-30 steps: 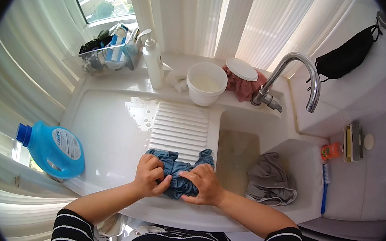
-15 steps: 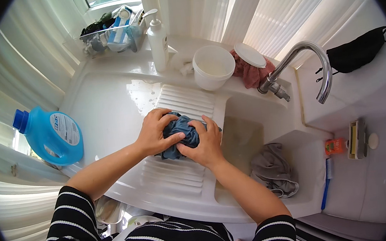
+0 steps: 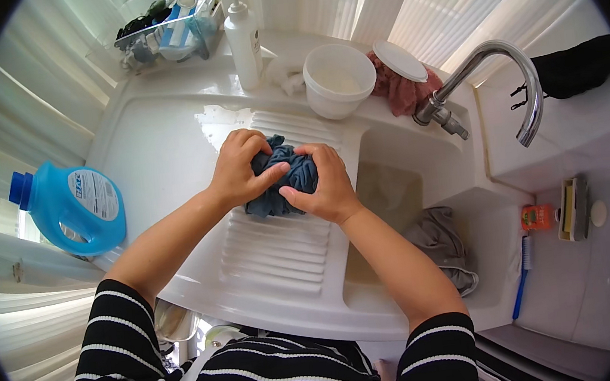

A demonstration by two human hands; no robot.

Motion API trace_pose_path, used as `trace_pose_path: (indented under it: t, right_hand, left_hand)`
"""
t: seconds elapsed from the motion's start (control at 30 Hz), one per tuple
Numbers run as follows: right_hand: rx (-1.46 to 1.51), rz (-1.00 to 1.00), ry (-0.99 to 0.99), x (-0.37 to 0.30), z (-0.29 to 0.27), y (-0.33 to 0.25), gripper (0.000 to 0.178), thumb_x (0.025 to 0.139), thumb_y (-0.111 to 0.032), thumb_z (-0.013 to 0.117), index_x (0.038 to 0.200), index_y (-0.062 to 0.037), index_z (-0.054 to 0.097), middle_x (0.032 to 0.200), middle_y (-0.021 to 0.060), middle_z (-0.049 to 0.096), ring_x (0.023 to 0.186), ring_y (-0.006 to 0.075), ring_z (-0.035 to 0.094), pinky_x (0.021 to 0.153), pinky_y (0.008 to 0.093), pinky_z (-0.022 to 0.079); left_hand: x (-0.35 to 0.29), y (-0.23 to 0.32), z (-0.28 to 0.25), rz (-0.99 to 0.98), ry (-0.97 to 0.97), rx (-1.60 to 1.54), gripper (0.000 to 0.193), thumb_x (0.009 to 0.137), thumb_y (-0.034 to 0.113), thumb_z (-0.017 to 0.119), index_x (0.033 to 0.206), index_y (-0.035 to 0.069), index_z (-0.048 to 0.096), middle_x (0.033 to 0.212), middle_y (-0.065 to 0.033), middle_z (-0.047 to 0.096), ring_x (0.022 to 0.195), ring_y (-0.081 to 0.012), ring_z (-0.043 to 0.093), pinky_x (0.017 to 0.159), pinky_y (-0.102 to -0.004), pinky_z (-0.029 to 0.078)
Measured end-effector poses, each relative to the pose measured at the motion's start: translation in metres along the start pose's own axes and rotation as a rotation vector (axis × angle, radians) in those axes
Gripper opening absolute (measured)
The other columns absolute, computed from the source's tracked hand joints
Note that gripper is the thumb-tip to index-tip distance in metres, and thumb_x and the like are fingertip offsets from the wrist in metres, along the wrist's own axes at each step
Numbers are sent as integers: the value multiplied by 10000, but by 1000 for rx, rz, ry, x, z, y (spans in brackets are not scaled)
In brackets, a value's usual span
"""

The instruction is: The person hand-washes a blue garment in a white sink. They scrub the fabric on the sink's built-in washboard, rinse it under the faucet, and wring out the excess water. The person repeats this process, ensuring the garment is thoroughly cleaned.

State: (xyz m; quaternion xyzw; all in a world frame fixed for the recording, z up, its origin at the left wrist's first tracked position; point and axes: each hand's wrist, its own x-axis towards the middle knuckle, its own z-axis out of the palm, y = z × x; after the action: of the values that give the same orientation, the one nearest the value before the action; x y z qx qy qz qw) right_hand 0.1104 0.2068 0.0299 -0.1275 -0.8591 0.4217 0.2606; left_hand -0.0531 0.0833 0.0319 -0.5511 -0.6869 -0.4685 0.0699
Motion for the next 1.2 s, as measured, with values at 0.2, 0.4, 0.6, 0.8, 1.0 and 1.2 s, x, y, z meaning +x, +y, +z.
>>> trace_pose_path:
  t: [0.2,0.4,0.6,0.8,1.0,1.2]
  right_hand:
    - [-138,-184,63,-68,24,-7,485,607,-229,780,1024,-98,569,894,117,567,819,321,573,742,415,484]
    - [-430,71,46,20,12,44,602,694,-349,727,1229,-121,572,1267,181,523,1228,368,464,1012,488,382]
    - [-202,-10,-237,-86,4,-46,786,625,-557,819,1264,-170,575,1527,250,284,1402,463,272,1100,608,257]
    - [-293,-174,-39,-51,28,-14,549,579,-411,811,936,-65,578,931,117,604,920,324,585,794,433,451]
    - [-439,121,90,30,14,26,505,606,-396,806,922,-73,582,926,91,603,937,314,570,806,439,435]
    - [-305,-289,-117,-78,10,-61,505,550,-392,870,891,-106,631,1270,158,542,1155,363,516,961,492,401]
  left_hand:
    - [-53,20,-6,102,-113,92,326,754,245,746,615,113,482,647,-46,498,641,-278,490,598,-381,367]
    - [28,-8,42,-343,-56,289,432,821,461,675,994,64,682,1136,-145,613,1113,-359,534,909,-534,401]
    - [-84,54,-35,-117,-313,-43,524,817,533,671,1032,56,697,1153,-198,582,1105,-373,512,945,-540,366]
    - [-57,30,-1,24,-102,134,264,847,341,660,745,98,667,846,-54,599,875,-278,526,776,-430,351]
    - [26,-23,49,-38,64,276,317,852,369,676,717,83,655,913,-60,622,927,-292,538,814,-450,373]
    - [-78,54,-38,112,-195,-7,307,750,322,772,641,97,594,862,-61,608,876,-270,539,803,-434,346]
